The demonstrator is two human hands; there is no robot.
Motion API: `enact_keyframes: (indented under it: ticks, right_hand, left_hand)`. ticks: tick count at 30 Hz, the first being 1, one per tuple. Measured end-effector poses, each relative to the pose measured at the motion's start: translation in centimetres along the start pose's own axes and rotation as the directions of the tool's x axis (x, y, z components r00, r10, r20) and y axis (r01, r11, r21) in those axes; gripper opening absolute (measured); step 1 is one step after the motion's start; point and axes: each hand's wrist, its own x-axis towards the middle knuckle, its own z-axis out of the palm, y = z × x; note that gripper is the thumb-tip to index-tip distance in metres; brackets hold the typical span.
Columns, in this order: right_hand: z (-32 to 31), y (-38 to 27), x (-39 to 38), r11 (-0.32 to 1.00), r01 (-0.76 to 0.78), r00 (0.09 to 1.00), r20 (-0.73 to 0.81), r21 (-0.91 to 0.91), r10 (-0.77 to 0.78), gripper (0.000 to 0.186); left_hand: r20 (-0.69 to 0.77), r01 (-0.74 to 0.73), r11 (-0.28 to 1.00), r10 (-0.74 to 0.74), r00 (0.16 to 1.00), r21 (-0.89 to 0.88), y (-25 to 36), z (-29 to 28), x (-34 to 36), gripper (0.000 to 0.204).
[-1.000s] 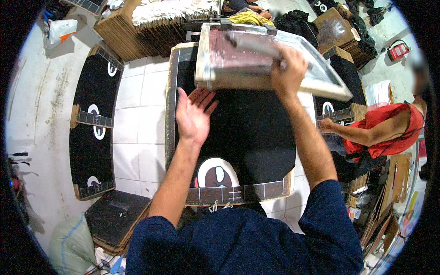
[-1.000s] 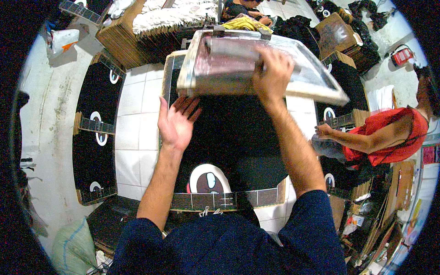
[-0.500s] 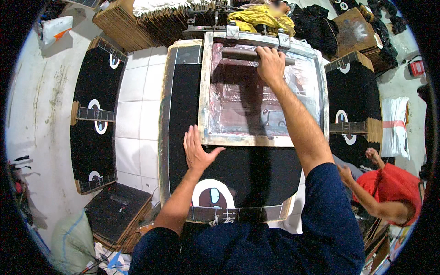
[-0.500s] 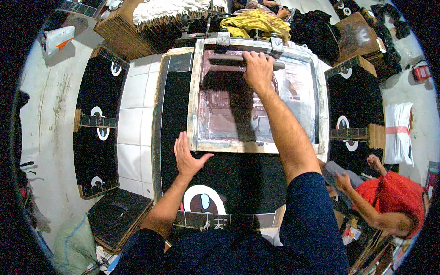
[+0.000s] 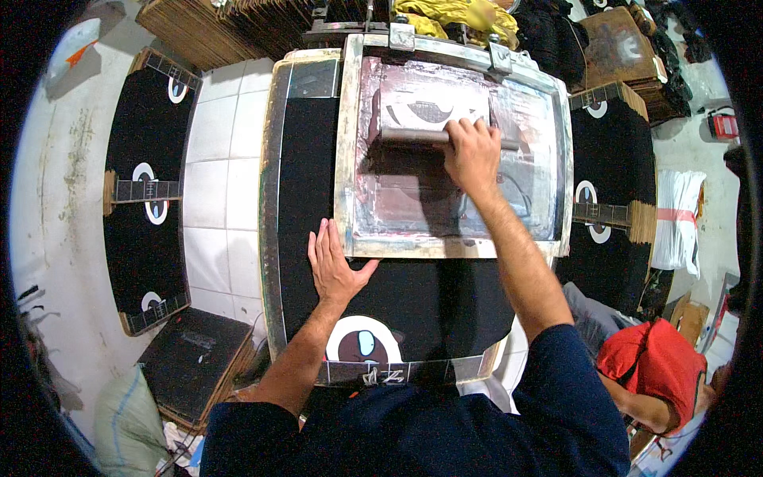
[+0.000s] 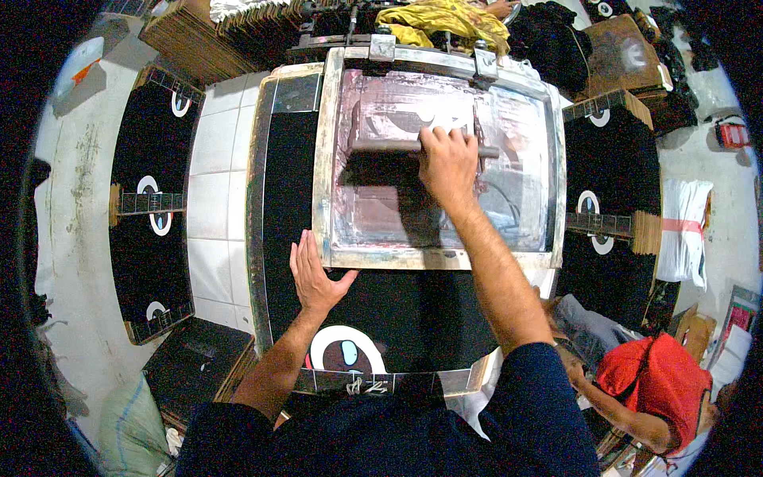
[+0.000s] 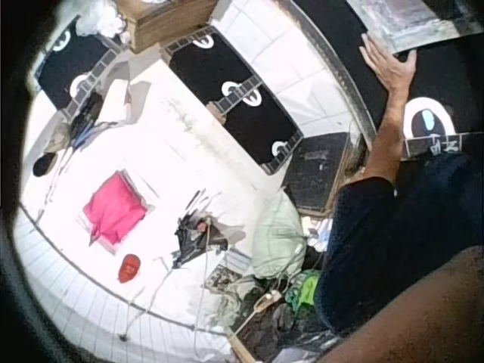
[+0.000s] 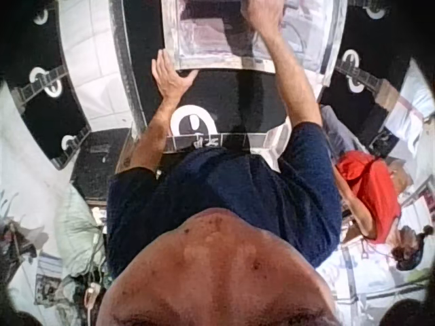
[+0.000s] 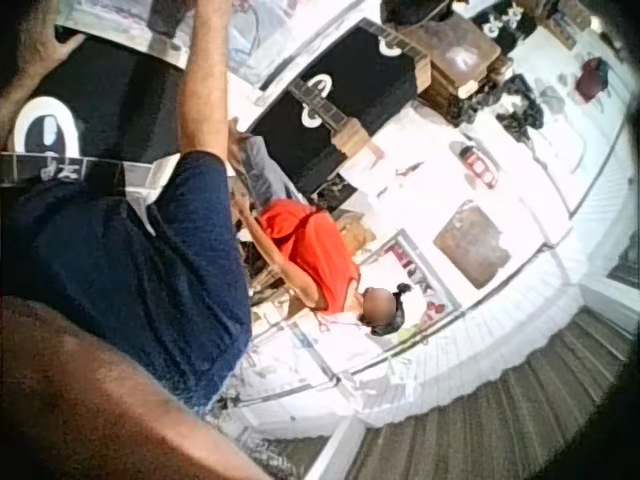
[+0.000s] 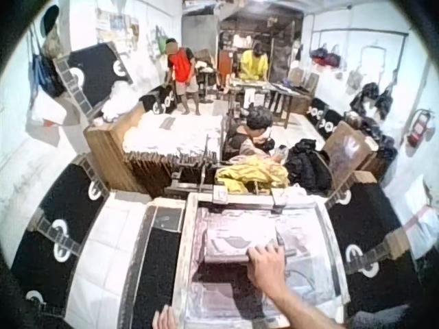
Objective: The person screen prints a design onto a black skateboard deck. They repeatedly place a screen printing frame over the deck, pull a squeegee across the screen to transfer ink, and lift the frame to reveal the printed graphic.
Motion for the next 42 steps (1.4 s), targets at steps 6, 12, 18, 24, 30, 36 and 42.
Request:
enact_keyframes:
  ticks: [6, 12, 18, 24, 30, 36, 42]
  right_hand:
    - [2.3, 3.3, 10.1, 0.997, -0.046, 0.998, -0.034, -0.056, 0.044, 0.041]
    - [2.4, 1.4, 5.0, 0.992, -0.046, 0.994, -0.099, -0.115, 0.035, 0.029]
    - [0.6, -1.7, -3.6, 0.999, -0.043, 0.992, -0.117, 0.019, 0.045, 0.034]
    - [0.1, -1.2, -3.5, 0.999, -0.026, 0.997, -0.076, 0.029, 0.028, 0.030]
    - [-0.9, 0.4, -0.1, 0.998, -0.059, 0.998, 0.026, 0.036, 0.058, 0.033]
    - [-2.3, 1.7, 2.2, 0.988, -0.055, 0.990, 0.135, 0.143, 0.036, 0.040]
    - [-0.5, 3.1, 3.9, 0.991, -0.037, 0.949, 0.316, 0.129, -0.006, 0.042]
  left_hand:
    - [0.002, 0.009, 1.000, -0.009, 1.000, -0.006, -0.1, 0.1, 0.1, 0.122]
    - [-0.003, -0.003, 1.000, 0.003, 1.000, 0.003, 0.1, 0.1, 0.2, 0.121]
    - [0.006, 0.036, 0.996, -0.035, 0.999, -0.077, 0.2, -0.1, 0.4, 0.123]
    - [-0.024, 0.103, 0.965, -0.112, 0.993, -0.243, 0.0, 1.1, 0.7, 0.120]
    - [-0.167, -0.004, 0.869, -0.090, 0.982, -0.496, -0.6, 2.2, -0.6, 0.113]
    - [-0.201, -0.043, 0.889, -0.056, 0.978, -0.456, -0.3, 2.0, -0.5, 0.111]
    - [-0.207, -0.052, 0.895, -0.045, 0.977, -0.442, -0.3, 2.0, -0.4, 0.108]
